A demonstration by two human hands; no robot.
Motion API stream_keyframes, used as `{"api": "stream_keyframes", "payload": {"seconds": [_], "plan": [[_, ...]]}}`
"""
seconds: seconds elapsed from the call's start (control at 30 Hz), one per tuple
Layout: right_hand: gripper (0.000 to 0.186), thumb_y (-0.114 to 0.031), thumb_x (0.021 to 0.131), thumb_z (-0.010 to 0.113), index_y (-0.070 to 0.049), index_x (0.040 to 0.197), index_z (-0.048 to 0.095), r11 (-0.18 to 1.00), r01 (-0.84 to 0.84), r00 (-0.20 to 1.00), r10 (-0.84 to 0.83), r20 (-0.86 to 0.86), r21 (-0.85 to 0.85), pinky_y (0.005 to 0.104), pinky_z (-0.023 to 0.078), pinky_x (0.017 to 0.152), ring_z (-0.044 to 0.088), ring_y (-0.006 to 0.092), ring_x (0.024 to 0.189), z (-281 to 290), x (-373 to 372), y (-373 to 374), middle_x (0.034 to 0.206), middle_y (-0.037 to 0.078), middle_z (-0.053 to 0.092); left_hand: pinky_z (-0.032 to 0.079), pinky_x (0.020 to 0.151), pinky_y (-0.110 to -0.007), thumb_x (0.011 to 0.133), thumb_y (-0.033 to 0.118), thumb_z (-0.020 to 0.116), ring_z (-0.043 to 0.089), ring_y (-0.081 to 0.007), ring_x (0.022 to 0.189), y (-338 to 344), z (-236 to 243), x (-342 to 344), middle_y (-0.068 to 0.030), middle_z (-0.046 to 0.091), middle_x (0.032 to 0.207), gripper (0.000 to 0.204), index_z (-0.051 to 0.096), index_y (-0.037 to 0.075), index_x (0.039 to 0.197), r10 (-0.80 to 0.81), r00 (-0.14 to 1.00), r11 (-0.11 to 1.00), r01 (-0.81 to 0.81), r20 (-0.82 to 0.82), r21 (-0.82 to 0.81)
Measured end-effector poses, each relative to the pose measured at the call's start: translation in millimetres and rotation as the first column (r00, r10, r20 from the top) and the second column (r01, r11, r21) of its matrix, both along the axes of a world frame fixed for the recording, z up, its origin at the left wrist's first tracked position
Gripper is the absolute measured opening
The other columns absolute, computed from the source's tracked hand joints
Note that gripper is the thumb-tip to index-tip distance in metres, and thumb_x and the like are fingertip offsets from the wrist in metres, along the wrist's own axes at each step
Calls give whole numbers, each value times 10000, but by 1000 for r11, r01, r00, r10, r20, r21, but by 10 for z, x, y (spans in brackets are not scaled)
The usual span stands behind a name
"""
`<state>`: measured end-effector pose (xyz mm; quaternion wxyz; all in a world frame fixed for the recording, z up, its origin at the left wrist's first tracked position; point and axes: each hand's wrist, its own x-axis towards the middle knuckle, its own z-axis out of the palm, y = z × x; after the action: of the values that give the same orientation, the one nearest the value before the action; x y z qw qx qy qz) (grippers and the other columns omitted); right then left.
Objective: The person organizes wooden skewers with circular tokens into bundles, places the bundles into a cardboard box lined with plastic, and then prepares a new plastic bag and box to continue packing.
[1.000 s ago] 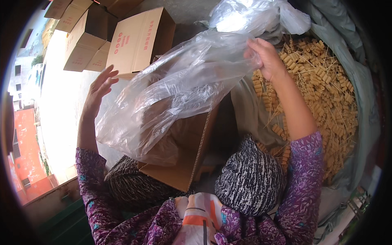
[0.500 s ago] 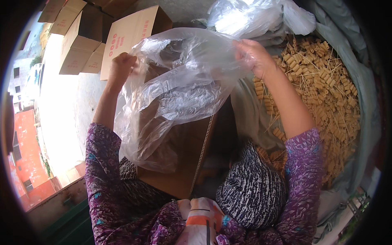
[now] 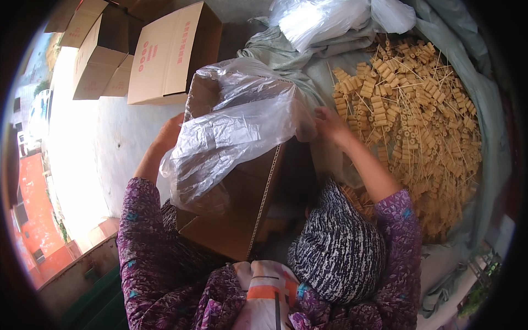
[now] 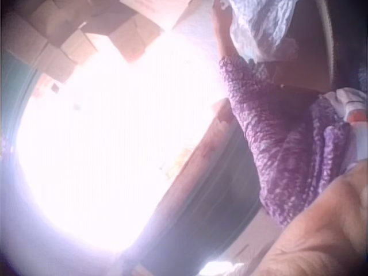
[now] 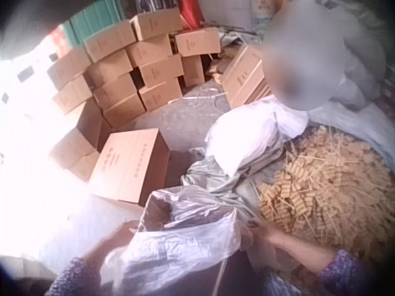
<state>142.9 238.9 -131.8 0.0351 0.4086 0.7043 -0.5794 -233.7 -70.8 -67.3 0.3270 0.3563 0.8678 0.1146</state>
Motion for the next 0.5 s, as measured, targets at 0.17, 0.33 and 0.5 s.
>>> {"api": "stream_keyframes", "payload": {"seconds": [0.17, 0.33, 0.5], "plan": [[426, -231, 881, 659, -49, 1255, 566, 616, 60, 932, 246, -264, 785, 380, 506, 879, 637, 283, 1032, 1267, -342, 43, 1170, 120, 648, 464, 985, -426, 875, 300, 692, 613, -312, 1136, 100, 1242, 484, -127, 662, 1199, 500, 564, 87, 1309, 1, 992, 880, 58, -124, 471], [420, -246, 818, 718, -51, 1171, 600, 211, -155, 635, 770, -66, 965, 392, 497, 906, 594, 280, 1099, 2021, -949, -628, 1154, 120, 634, 347, 1086, -498, 799, 203, 726, 601, -310, 1067, 305, 1479, 1148, -117, 685, 1024, 643, 482, 138, 1390, -297, 746, 783, 547, -596, 296], [123, -124, 782, 690, -54, 851, 616, 37, -583, 606, 685, 404, 811, 399, 493, 804, 632, 288, 836, 1991, -1231, -720, 820, 79, 638, 332, 1095, -509, 795, 71, 660, 621, -239, 929, 49, 1489, 1262, -58, 667, 818, 267, 659, 108, 1060, -284, 693, 801, 552, -662, 234]]}}
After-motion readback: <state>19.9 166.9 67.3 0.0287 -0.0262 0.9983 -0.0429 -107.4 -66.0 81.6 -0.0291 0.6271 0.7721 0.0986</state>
